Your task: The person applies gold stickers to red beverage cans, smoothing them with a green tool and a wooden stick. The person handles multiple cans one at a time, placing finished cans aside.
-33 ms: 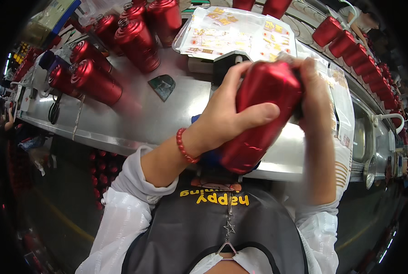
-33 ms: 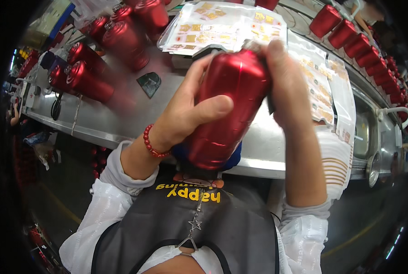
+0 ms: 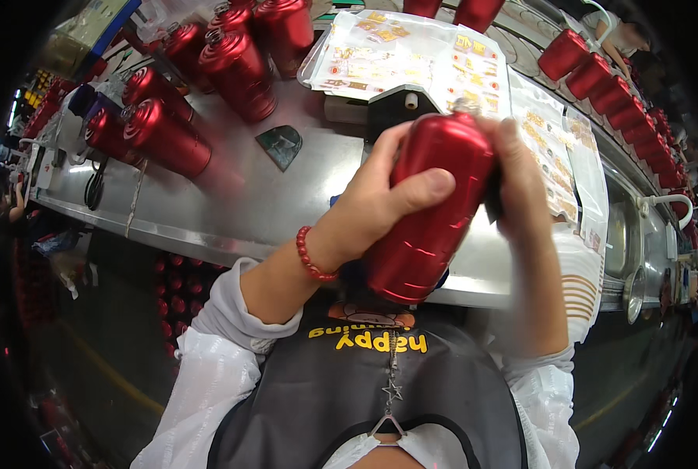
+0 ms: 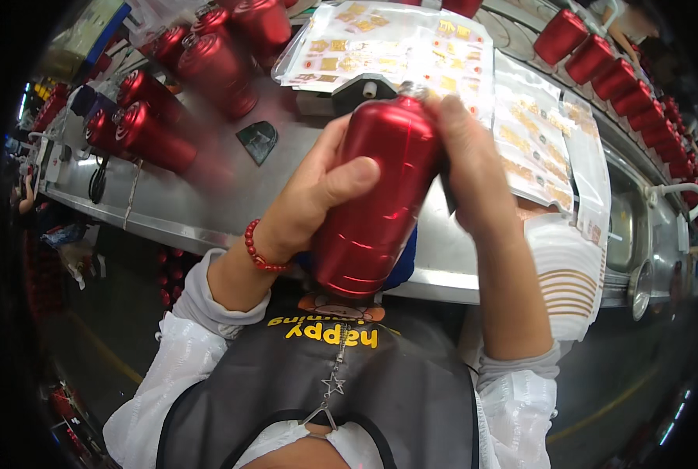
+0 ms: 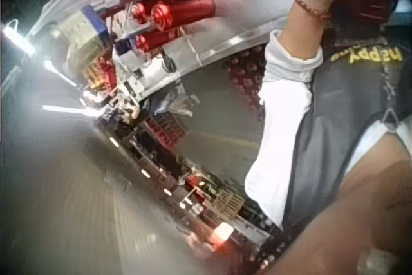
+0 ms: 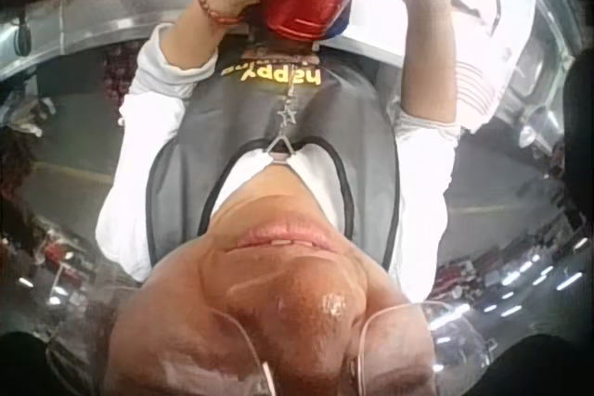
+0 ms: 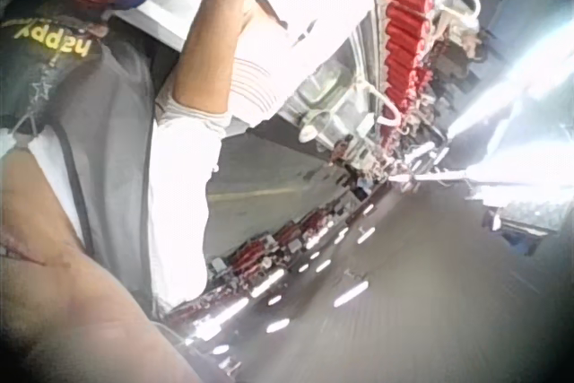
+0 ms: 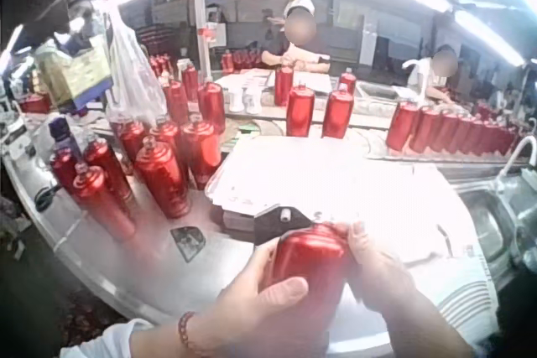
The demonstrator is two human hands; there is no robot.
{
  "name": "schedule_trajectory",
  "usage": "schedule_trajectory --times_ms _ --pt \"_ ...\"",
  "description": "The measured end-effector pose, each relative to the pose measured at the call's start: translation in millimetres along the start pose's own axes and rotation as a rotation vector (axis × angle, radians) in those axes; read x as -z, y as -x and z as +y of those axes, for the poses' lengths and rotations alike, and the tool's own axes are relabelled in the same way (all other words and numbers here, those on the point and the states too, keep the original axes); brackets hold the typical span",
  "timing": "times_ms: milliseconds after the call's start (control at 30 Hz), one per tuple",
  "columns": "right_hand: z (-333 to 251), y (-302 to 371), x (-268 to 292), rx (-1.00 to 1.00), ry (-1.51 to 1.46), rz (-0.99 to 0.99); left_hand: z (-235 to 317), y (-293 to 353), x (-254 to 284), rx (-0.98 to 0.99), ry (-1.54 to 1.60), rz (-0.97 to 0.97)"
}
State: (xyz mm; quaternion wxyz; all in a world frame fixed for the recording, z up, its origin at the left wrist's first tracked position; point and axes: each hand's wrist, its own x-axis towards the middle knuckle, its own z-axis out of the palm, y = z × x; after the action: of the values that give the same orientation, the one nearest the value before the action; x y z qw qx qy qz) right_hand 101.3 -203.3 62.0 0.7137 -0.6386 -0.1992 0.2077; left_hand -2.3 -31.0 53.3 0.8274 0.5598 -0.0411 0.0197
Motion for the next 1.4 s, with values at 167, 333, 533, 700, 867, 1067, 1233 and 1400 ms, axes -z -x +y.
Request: schedule_trajectory --times_ms 167,333,533,700,867,1067,1233,1400 --pt "31 24 -34 -0.104 -0.131 0.023 -13 21 16 0.264 0.395 0.114" --pt "36 5 -32 -0.146 -0.138 -0.001 -14 10 17 0.236 0.504 0.136" --pt "41 -7 -27 -0.043 0.079 0.041 -18 -7 32 0.163 0.228 0.148" --pt "30 -17 -9 0.171 0.567 -0.053 -18 -8 35 0.137 0.141 0.257" --pt "-16 -76 17 0.211 0.772 -0.141 -25 -16 65 0.197 0.277 -0.022" --pt "33 -241 48 0.508 1.324 -0.135 -33 -19 63 0.162 0.308 -0.062" --pt "63 -316 2 0.55 1.548 -0.113 -34 -18 67 0.17 0.289 -0.072" --pt "67 -322 -27 0.411 1.831 -0.25 -40 -15 70 0.16 0.233 -0.051"
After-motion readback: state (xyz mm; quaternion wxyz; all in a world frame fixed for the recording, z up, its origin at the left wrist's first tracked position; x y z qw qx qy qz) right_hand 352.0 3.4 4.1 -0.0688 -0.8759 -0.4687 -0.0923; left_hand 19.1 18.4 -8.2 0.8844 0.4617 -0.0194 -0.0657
